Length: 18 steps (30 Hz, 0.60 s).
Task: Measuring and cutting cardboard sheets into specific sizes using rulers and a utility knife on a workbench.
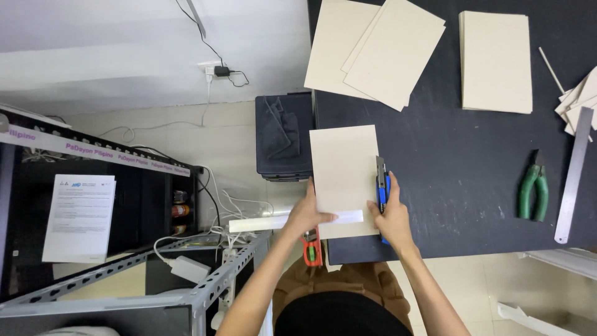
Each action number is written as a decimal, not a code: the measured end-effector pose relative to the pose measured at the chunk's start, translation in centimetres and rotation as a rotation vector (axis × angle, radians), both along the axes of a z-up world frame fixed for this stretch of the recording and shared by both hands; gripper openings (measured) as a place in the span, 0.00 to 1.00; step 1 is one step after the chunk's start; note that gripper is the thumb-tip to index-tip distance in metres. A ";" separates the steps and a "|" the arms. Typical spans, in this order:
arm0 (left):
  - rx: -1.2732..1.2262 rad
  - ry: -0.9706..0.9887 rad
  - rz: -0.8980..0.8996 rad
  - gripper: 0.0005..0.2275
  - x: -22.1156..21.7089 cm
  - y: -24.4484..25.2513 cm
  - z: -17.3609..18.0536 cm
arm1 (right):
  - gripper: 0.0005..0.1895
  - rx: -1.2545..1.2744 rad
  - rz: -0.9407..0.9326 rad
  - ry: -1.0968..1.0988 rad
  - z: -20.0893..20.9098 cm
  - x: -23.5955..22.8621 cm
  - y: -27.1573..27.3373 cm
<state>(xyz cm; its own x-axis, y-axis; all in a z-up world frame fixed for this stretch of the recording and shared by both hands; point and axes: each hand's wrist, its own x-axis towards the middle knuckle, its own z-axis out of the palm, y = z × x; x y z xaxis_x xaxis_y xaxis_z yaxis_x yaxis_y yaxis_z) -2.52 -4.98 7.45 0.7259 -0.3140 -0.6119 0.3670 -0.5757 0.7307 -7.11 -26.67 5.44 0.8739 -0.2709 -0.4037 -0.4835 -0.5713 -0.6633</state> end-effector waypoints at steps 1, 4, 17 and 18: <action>0.005 0.021 -0.008 0.52 -0.6 -0.1 0.7 | 0.42 -0.023 0.006 -0.008 0.1 0.0 0.2; 0.022 0.037 -0.017 0.51 -1.2 -0.1 0.6 | 0.37 -0.040 0.018 0.006 2.1 -0.2 1.0; 0.140 0.082 0.011 0.40 -1.8 -0.5 -3.4 | 0.43 -0.331 0.362 0.353 -0.4 -12.1 2.1; 0.140 0.087 0.006 0.40 -1.9 -0.5 -3.5 | 0.43 -0.330 0.359 0.359 -0.3 -11.9 2.1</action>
